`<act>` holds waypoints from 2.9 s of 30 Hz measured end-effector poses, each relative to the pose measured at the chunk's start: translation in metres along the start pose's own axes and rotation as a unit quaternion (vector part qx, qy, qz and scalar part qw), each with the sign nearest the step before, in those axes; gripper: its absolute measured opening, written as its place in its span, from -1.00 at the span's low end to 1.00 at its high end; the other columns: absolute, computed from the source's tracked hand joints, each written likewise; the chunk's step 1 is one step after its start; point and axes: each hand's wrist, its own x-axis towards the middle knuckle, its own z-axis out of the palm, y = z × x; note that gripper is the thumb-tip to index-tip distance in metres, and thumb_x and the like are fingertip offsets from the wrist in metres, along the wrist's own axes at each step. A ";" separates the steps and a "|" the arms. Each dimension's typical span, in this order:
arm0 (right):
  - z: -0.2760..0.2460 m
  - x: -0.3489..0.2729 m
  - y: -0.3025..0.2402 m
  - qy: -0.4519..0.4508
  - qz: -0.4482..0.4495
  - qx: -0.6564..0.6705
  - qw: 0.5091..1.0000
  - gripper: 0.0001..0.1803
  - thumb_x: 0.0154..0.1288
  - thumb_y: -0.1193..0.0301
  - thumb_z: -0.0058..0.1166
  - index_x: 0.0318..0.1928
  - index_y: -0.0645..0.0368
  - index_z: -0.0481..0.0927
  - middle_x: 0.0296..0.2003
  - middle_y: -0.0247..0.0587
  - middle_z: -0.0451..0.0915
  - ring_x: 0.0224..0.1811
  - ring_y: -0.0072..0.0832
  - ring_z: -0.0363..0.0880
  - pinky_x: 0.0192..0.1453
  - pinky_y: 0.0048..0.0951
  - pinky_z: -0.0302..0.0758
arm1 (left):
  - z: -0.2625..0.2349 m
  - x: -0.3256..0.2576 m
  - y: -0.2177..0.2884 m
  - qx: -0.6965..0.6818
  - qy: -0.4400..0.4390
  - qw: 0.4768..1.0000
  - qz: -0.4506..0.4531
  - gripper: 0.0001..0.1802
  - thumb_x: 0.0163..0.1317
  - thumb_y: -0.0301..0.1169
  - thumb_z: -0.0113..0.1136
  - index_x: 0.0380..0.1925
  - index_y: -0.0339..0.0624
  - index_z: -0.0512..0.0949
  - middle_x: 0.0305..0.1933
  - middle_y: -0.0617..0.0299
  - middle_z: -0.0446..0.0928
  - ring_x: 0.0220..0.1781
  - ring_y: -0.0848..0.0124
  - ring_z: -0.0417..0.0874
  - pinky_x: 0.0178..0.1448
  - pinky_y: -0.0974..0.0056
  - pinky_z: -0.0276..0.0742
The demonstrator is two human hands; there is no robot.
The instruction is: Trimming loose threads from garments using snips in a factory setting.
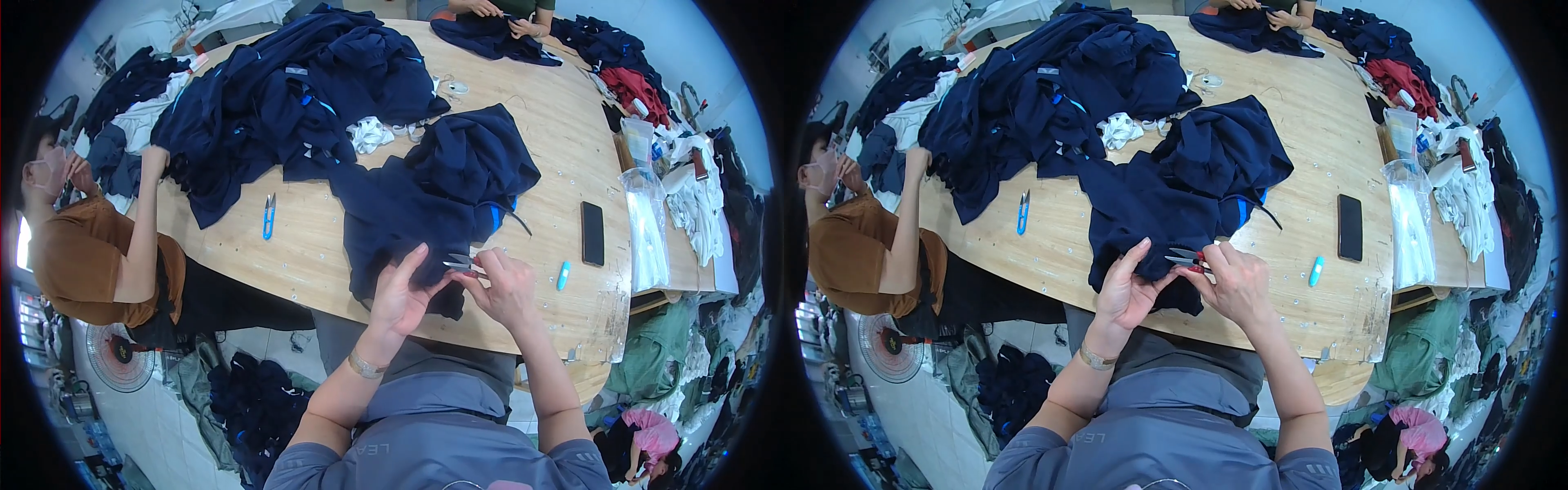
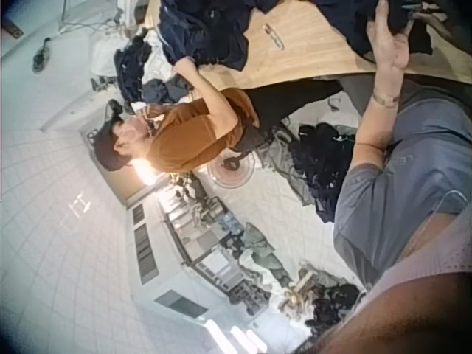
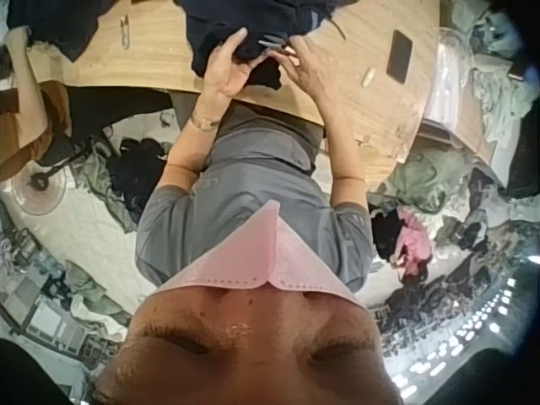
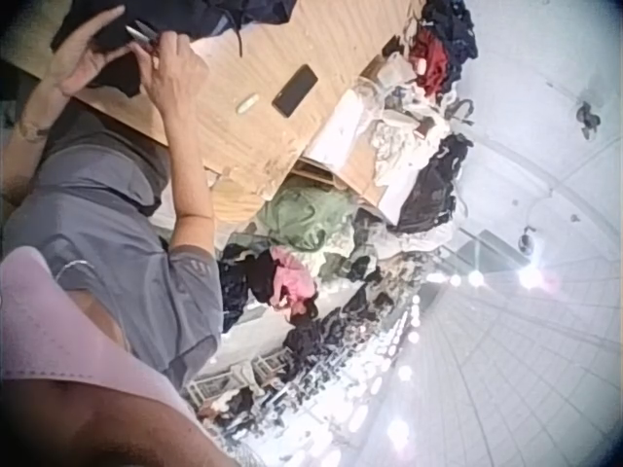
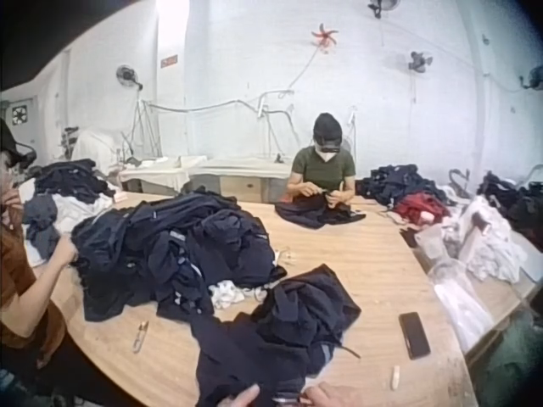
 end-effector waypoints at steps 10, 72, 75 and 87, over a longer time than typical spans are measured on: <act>-0.004 -0.003 -0.009 -0.024 0.012 0.022 0.999 -0.62 0.00 0.16 0.27 -0.45 0.21 0.45 -0.57 -0.25 0.44 -0.62 -0.38 0.48 -0.60 -0.47 0.35 | 0.004 0.000 -0.005 0.021 0.022 0.998 0.062 -0.84 0.22 -0.44 0.10 -0.20 -0.15 0.46 -0.23 0.24 0.57 -0.18 0.42 0.62 -0.09 0.31 0.57; 0.022 -0.011 0.000 0.077 0.051 0.066 0.994 -0.65 -0.05 0.21 0.30 -0.55 0.15 0.43 -0.67 -0.29 0.34 -0.70 -0.41 0.39 -0.65 -0.43 0.24 | 0.014 0.002 -0.013 0.001 0.044 0.996 0.074 -0.70 0.20 -0.48 0.12 -0.06 -0.17 0.37 -0.10 0.24 0.50 -0.06 0.44 0.53 0.10 0.31 0.44; 0.022 -0.011 0.001 0.077 0.033 0.048 0.995 -0.66 -0.05 0.20 0.29 -0.54 0.15 0.44 -0.67 -0.30 0.33 -0.71 -0.43 0.38 -0.65 -0.45 0.24 | 0.011 0.001 -0.014 -0.003 0.024 0.997 0.072 -0.69 0.20 -0.47 0.12 -0.05 -0.17 0.37 -0.11 0.25 0.50 -0.07 0.45 0.53 0.09 0.31 0.44; 0.019 -0.005 0.003 0.079 0.022 0.057 0.995 -0.62 -0.10 0.14 0.31 -0.54 0.13 0.45 -0.66 -0.30 0.34 -0.70 -0.42 0.39 -0.64 -0.45 0.25 | 0.016 -0.001 -0.017 0.020 0.006 0.994 0.104 -0.66 0.21 -0.45 0.13 -0.02 -0.20 0.33 -0.07 0.23 0.48 -0.05 0.44 0.51 0.08 0.31 0.41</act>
